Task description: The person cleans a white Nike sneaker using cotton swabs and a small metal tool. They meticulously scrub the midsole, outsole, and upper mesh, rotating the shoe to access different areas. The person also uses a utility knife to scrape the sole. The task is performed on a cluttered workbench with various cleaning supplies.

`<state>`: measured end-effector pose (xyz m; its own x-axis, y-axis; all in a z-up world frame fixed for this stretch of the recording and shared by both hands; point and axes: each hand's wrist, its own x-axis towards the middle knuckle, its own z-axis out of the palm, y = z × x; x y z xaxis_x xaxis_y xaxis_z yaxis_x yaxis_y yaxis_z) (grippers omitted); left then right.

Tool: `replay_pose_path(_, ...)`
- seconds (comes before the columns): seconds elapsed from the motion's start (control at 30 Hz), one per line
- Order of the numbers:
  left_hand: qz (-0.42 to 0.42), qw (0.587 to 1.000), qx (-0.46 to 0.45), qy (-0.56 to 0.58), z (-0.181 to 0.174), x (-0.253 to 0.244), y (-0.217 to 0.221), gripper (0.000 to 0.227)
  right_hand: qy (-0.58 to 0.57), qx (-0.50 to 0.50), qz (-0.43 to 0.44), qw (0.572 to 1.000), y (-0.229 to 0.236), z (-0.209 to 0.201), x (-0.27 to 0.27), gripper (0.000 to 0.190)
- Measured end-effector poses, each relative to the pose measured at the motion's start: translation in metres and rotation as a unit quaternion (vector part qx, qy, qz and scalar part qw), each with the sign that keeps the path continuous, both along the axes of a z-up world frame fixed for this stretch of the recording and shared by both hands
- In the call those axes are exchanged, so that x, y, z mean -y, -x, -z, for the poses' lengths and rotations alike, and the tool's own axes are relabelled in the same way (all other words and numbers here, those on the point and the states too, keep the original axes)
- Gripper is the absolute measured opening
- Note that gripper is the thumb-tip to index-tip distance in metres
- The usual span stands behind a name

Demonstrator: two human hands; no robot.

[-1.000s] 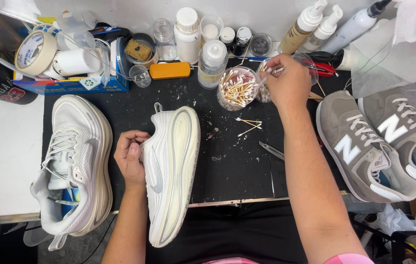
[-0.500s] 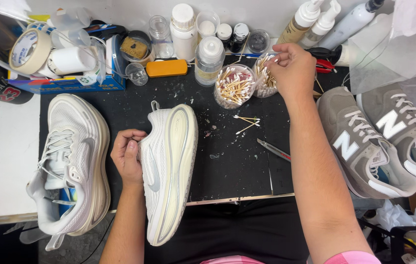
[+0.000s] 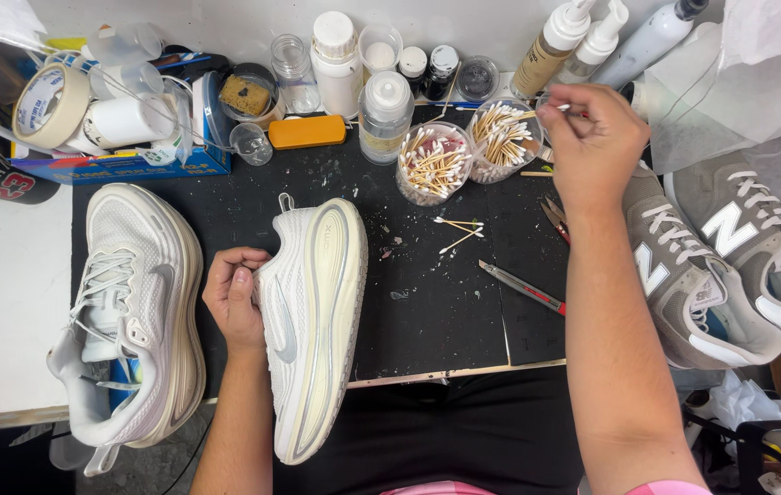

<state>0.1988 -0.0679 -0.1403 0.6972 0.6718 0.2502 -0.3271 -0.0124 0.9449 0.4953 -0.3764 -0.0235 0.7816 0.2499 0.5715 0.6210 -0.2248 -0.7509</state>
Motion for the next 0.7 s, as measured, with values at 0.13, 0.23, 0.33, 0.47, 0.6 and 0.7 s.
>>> replay_pose_path(0.13,-0.002,1.0,-0.005,0.003,-0.001,0.001,0.0,0.035,-0.061,-0.019,-0.014,0.998,-0.001,0.004,0.014,0.018)
replay_pose_path(0.23,0.0,1.0,-0.002,0.007,-0.001,0.001,0.0,0.035,-0.13,-0.062,-0.025,0.989,-0.002,0.005,0.021,0.018)
replay_pose_path(0.33,-0.001,1.0,-0.001,0.003,0.0,-0.001,0.0,0.034,-0.183,-0.078,-0.023,0.98,0.007,0.0,0.027,0.018)
replay_pose_path(0.47,-0.002,1.0,0.001,0.005,0.001,-0.001,0.0,0.035,-0.209,-0.102,-0.008,0.973,0.036,-0.005,0.037,0.017)
replay_pose_path(0.6,-0.002,1.0,0.002,0.001,0.0,0.0,0.001,0.036,-0.218,-0.184,-0.015,0.958,0.064,0.013,0.036,0.02)
replay_pose_path(0.7,-0.002,1.0,-0.002,0.001,0.001,-0.001,0.002,0.035,-0.205,-0.256,-0.013,0.945,0.078,0.046,0.021,0.019)
